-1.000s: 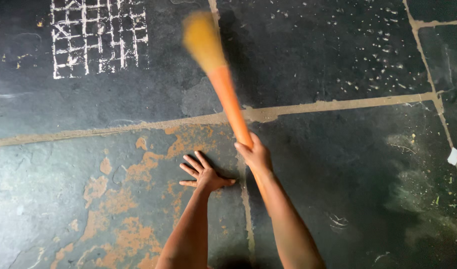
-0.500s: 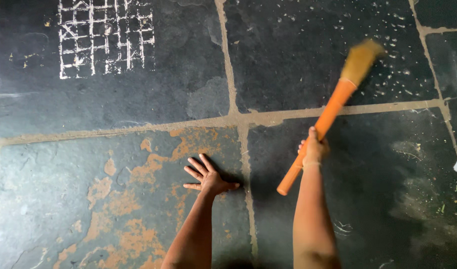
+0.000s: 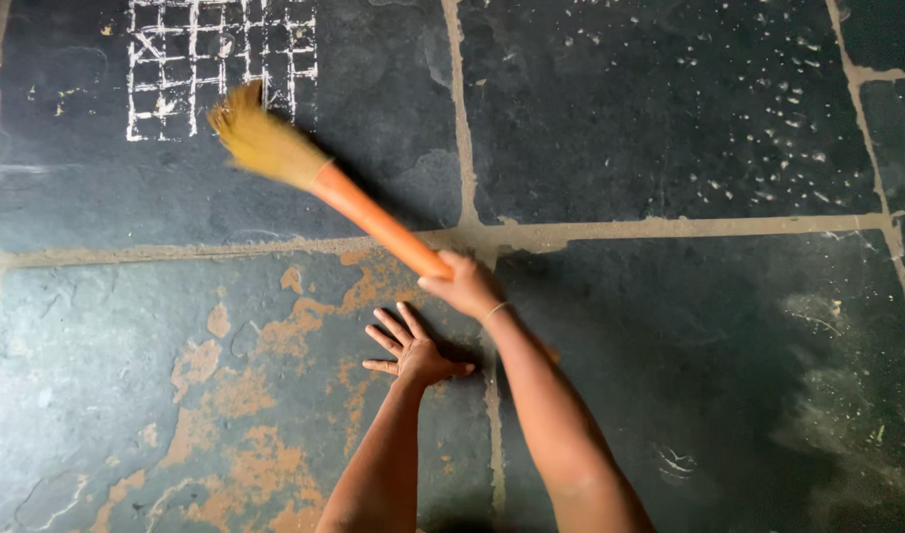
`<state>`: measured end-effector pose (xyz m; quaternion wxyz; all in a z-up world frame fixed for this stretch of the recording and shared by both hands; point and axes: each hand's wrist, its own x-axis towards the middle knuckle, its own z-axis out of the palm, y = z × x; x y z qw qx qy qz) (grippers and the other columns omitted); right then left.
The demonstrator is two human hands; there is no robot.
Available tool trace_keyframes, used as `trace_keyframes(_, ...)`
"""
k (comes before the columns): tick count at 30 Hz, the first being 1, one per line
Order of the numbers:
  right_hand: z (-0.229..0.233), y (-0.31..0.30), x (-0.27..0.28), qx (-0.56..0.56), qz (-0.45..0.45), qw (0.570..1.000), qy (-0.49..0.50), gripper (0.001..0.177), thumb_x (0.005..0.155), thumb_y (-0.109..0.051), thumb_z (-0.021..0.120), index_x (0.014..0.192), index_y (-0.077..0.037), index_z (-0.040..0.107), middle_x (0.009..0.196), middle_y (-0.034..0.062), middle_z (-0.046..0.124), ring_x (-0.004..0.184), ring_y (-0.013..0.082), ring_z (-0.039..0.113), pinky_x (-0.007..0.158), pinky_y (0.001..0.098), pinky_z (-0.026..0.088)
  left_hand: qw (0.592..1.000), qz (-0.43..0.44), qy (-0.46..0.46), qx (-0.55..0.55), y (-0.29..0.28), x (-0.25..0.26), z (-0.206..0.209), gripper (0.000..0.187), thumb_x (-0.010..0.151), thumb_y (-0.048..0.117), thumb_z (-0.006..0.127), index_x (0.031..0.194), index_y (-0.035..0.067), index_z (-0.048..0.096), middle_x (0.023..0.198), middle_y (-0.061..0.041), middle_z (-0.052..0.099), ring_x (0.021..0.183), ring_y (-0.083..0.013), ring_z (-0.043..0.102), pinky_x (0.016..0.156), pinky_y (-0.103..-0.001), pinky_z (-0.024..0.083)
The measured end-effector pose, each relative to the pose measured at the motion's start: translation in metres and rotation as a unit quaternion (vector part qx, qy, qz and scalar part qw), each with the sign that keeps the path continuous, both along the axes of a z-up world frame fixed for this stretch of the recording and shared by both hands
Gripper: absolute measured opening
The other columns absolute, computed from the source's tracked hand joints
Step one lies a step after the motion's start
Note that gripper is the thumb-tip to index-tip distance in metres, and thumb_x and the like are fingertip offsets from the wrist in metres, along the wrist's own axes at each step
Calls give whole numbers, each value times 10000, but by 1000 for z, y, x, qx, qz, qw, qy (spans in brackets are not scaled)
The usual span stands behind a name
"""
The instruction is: The person sweeps debris from a stone floor into a pile using a small broom and their hand.
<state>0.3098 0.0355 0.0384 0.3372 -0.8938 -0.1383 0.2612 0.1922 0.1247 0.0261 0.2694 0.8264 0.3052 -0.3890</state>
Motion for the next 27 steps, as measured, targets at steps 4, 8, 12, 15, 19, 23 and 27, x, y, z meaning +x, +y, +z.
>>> trace_keyframes(4,-31,-59,34,148,-269,945,113,490,785,-438,812,1132,-113,694,720,11,644,564,95,585,454,246,479,1000,-4,1,-10,1,-1,1,1741,521,631,974,1575,48,-284,1571,-340,-411,1446,-552,-366,1044,-864,-23)
trace_keyframes(8,-56,-168,25,204,-469,852,113,470,781,-526,809,1023,-138,702,646,12,595,471,99,554,421,259,475,999,7,-22,-23,1,-2,4,1748,510,614,988,1575,56,-281,1573,-339,-409,1447,-552,-362,1048,-856,-27)
trace_keyframes(12,-56,-245,-26,186,-647,730,115,551,886,-596,773,1028,-80,641,740,32,631,567,141,610,513,307,528,1000,5,-6,-17,0,0,8,1756,500,609,990,1575,62,-286,1579,-323,-406,1458,-537,-356,1053,-856,-28)
trace_keyframes(15,-35,-234,-78,219,-665,714,16,407,920,-492,725,1035,-115,626,694,32,592,516,136,562,455,301,487,1000,3,-1,-11,0,1,7,1770,486,606,997,1575,62,-289,1579,-323,-409,1459,-536,-358,1046,-858,-25)
trace_keyframes(19,-3,-160,-138,208,-543,813,-19,346,911,-416,717,976,-100,595,609,26,552,437,113,510,390,266,442,1000,-1,-5,-6,0,1,3,1793,469,607,1006,1571,54,-295,1575,-334,-413,1454,-541,-364,1032,-864,-30)
trace_keyframes(23,21,-129,-163,149,-329,920,151,344,855,-405,747,1003,-104,674,600,-21,556,458,71,510,410,243,428,1000,4,-11,4,0,-1,-1,1801,453,616,1002,1566,75,-308,1584,-310,-409,1464,-520,-363,1039,-861,-32)
trace_keyframes(27,25,-171,-190,118,-281,908,288,403,834,-407,782,1081,-94,726,690,-69,522,584,30,503,524,218,439,1000,8,-24,-4,0,-3,-5,1799,460,596,1003,1561,77,-321,1587,-305,-409,1463,-522,-368,1035,-861,-27)
